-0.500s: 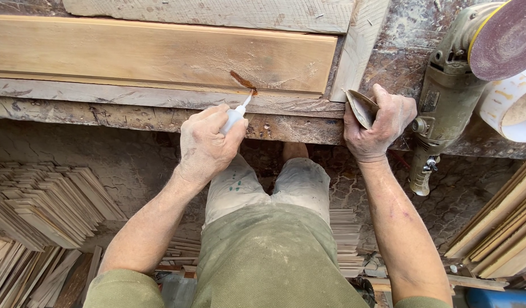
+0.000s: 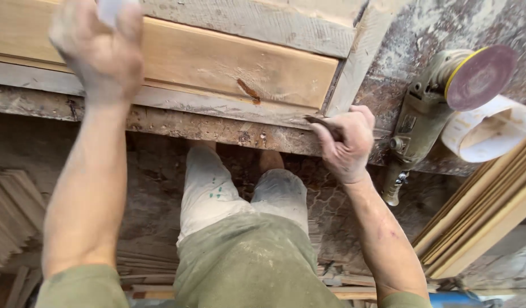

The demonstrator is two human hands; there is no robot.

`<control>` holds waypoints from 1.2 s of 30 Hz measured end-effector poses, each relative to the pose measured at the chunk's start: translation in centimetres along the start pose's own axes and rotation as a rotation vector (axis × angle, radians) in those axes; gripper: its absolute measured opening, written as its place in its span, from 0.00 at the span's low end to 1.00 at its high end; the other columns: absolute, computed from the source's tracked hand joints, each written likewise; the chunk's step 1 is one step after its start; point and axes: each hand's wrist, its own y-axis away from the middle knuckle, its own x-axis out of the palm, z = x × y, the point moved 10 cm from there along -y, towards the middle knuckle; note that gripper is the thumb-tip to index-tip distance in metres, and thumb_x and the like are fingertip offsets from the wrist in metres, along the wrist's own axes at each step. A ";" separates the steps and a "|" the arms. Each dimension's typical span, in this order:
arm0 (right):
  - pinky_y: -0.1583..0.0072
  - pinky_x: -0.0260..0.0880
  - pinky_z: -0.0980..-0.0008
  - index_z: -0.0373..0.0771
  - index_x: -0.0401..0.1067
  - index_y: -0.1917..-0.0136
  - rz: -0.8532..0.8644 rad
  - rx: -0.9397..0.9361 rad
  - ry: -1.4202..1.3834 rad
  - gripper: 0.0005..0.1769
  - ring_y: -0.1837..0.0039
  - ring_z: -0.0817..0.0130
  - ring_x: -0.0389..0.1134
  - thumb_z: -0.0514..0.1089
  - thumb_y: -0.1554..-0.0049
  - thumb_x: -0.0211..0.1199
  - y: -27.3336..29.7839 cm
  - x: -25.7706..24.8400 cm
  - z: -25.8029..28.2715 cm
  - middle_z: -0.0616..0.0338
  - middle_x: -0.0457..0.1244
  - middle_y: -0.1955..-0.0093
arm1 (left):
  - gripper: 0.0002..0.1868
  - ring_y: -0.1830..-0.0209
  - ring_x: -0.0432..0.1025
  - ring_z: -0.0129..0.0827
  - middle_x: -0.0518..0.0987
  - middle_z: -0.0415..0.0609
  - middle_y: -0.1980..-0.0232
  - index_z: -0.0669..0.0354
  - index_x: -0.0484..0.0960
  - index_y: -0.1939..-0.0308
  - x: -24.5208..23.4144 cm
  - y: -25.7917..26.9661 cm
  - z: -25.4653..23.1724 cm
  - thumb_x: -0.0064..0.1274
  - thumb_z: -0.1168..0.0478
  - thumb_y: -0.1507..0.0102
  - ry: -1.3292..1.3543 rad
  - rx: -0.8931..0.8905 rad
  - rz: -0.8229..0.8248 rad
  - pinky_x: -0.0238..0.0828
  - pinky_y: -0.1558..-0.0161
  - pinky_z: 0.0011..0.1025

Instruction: Applying wood glue to cracks in a wooden board and then sanding it smooth using an angle grinder with a sanding attachment.

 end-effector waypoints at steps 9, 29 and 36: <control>0.38 0.56 0.49 0.43 0.72 0.58 0.117 -0.318 0.168 0.19 0.51 0.54 0.62 0.58 0.37 0.70 -5.1 5.4 0.4 0.58 0.63 0.57 | 0.32 0.77 0.57 0.37 0.63 0.47 0.77 0.62 0.70 0.74 1.6 2.3 5.1 0.54 0.46 0.20 -0.005 -0.183 -0.116 0.59 0.70 0.39; 0.43 0.62 0.51 0.46 0.71 0.63 0.193 -0.597 0.306 0.13 0.61 0.58 0.59 0.49 0.40 0.67 -3.8 14.2 5.2 0.59 0.57 0.66 | 0.31 0.84 0.55 0.32 0.65 0.45 0.81 0.63 0.74 0.74 1.5 5.5 5.9 0.60 0.52 0.18 0.114 -0.263 -0.055 0.54 0.78 0.33; 0.43 0.63 0.52 0.44 0.67 0.68 0.243 -0.613 0.428 0.17 0.61 0.58 0.59 0.45 0.40 0.68 -1.5 8.8 1.0 0.57 0.56 0.68 | 0.31 0.84 0.55 0.31 0.65 0.44 0.81 0.62 0.74 0.74 1.3 6.6 7.2 0.60 0.53 0.18 0.097 -0.290 -0.091 0.55 0.78 0.33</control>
